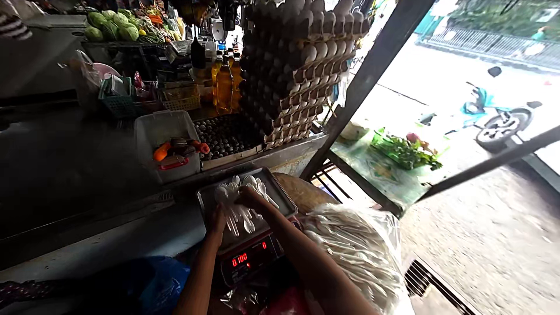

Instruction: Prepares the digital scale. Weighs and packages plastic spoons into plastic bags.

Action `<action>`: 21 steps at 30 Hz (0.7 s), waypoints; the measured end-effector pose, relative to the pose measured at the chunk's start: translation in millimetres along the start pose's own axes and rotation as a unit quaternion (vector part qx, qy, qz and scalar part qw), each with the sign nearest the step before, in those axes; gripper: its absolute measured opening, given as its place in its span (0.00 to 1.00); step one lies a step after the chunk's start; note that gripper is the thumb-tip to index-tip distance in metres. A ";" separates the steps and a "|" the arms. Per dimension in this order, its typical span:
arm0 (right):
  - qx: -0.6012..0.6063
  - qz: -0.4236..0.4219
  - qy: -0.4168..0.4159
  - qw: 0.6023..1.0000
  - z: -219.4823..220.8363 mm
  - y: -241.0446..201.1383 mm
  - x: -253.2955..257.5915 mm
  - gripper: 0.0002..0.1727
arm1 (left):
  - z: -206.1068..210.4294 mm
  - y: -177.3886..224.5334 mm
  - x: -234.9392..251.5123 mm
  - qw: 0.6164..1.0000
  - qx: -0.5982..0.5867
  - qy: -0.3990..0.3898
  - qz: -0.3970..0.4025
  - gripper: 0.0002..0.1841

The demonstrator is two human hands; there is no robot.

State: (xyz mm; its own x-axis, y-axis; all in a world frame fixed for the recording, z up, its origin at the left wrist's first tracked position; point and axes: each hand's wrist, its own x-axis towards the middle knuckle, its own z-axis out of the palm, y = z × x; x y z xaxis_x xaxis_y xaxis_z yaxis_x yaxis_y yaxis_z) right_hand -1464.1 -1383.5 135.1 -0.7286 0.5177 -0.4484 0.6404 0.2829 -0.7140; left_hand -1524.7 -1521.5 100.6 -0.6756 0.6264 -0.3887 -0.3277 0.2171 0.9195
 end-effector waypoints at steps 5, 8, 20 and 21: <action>-0.082 -0.032 0.065 0.994 -7.4 11.1 -39.9 0.24 | -4.7 5.9 -15.9 0.999 0.033 -0.018 0.008 0.28; -0.188 0.062 0.067 0.978 3.3 24.4 -71.4 0.21 | -14.4 -0.4 -23.3 0.995 0.085 -0.018 0.039 0.29; -0.306 0.110 0.040 0.945 -5.7 10.8 -124.8 0.22 | -31.9 -7.2 -40.2 0.907 0.343 0.020 0.243 0.21; -0.326 0.110 0.046 0.938 -14.2 0.4 -135.9 0.21 | -27.7 -2.7 -46.0 0.886 0.367 0.010 0.284 0.21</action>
State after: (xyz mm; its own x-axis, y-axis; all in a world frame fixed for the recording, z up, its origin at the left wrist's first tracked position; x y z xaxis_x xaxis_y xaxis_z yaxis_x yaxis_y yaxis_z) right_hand -1361.4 -1442.2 203.4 -0.5568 0.6800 -0.4770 0.8069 0.5790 -0.1166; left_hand -1511.0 -1571.6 114.4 -0.6083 0.7784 0.1547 0.5810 0.3040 0.7550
